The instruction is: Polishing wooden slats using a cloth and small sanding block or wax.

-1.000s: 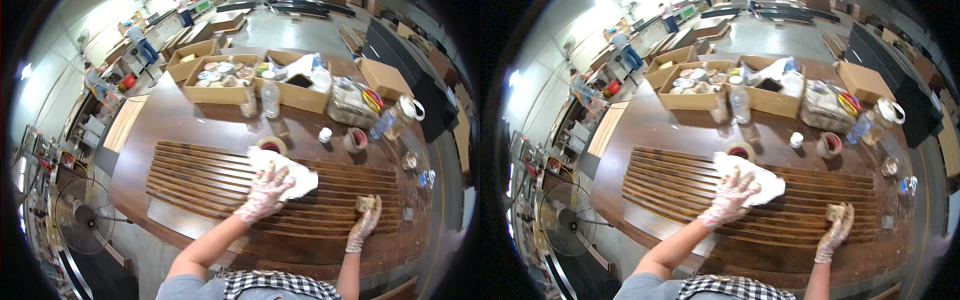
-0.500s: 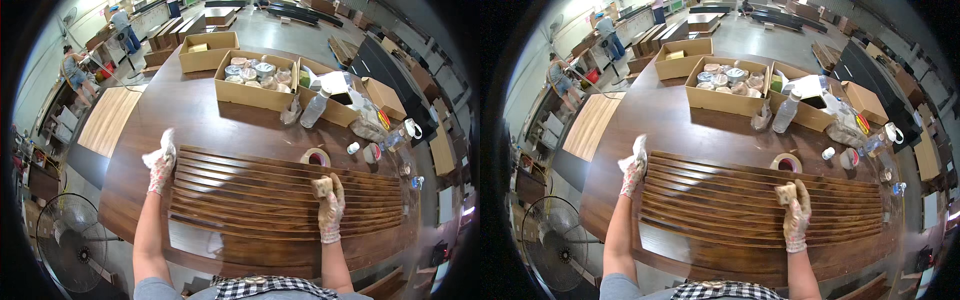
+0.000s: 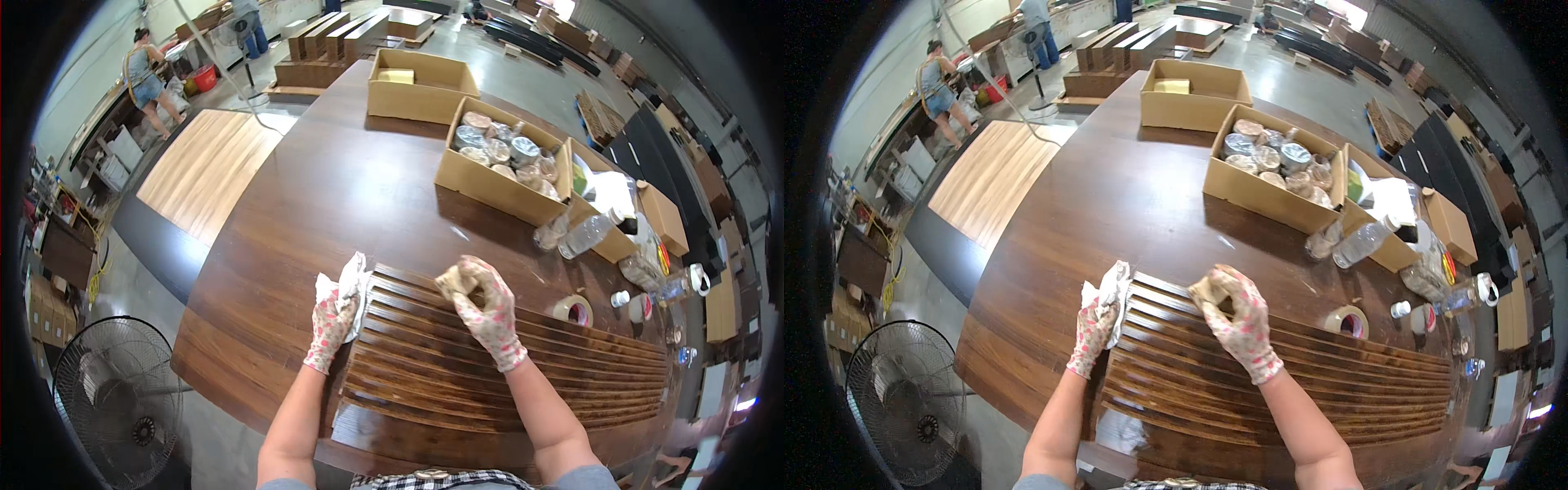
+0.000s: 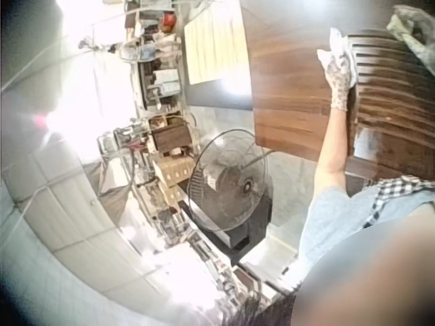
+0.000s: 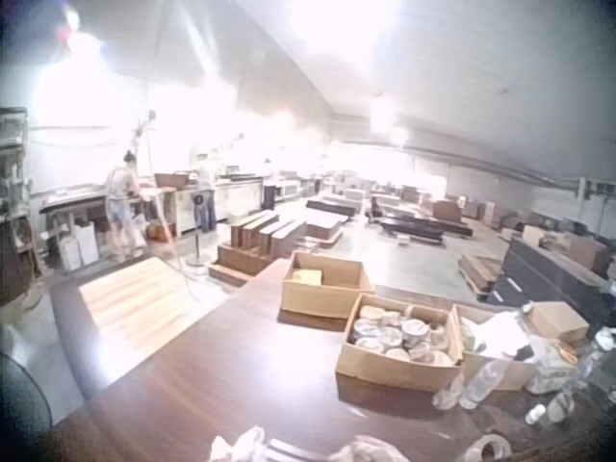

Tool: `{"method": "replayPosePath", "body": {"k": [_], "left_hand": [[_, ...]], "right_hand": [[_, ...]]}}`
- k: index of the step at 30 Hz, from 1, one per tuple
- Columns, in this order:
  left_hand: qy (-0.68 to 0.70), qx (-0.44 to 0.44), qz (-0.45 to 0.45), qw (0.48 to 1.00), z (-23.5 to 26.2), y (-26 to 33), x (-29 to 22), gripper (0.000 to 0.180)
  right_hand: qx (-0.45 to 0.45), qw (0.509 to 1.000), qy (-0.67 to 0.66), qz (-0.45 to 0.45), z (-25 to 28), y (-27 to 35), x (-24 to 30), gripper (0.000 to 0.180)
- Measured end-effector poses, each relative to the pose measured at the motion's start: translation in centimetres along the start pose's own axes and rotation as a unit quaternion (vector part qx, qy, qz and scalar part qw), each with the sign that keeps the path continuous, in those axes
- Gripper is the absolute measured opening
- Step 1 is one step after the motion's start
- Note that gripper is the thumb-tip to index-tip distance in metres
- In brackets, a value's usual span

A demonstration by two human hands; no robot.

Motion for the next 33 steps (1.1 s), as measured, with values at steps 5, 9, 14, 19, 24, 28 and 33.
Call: {"method": "replayPosePath", "body": {"k": [5,9,14,19,24,28,33], "left_hand": [[0.116,-0.113,-0.026,0.987,1.5,1.0,-1.0,0.03],[0.114,-0.126,-0.014,0.985,1.6,1.0,-1.7,0.032],[0.086,-0.092,-0.009,0.992,0.9,1.1,-0.5,0.026],[0.058,-0.108,-0.065,0.99,1.0,1.0,-1.9,0.026],[0.033,-0.106,-0.056,0.992,1.1,1.2,-1.2,0.027],[0.062,-0.083,-0.009,0.995,1.4,1.0,-2.1,0.028],[0.097,-0.094,-0.005,0.991,0.8,0.7,-1.7,0.027]], "right_hand": [[0.044,0.996,0.041,0.067,-7.3,-3.5,1.6,0.046],[0.073,0.99,0.083,0.087,-10.0,-4.2,2.6,0.047],[0.04,0.988,0.127,0.074,-9.1,-3.7,2.4,0.048],[0.059,0.984,0.128,0.113,-10.9,-4.3,3.0,0.049],[0.026,0.98,0.18,0.084,-8.1,-2.9,1.7,0.041],[0.01,0.983,0.151,0.106,-7.4,-2.9,3.4,0.043],[0.062,0.989,0.106,0.086,-10.0,-3.6,2.0,0.048]]}}
Point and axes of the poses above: each hand's wrist, its own y-axis away from the middle knuckle, its own z-axis out of the back of the hand, x = y × z, the point moved 9 cm from there along -y, towards the middle knuckle, and after that the axes turned 5 degrees about -z, right-handed, at the moved point
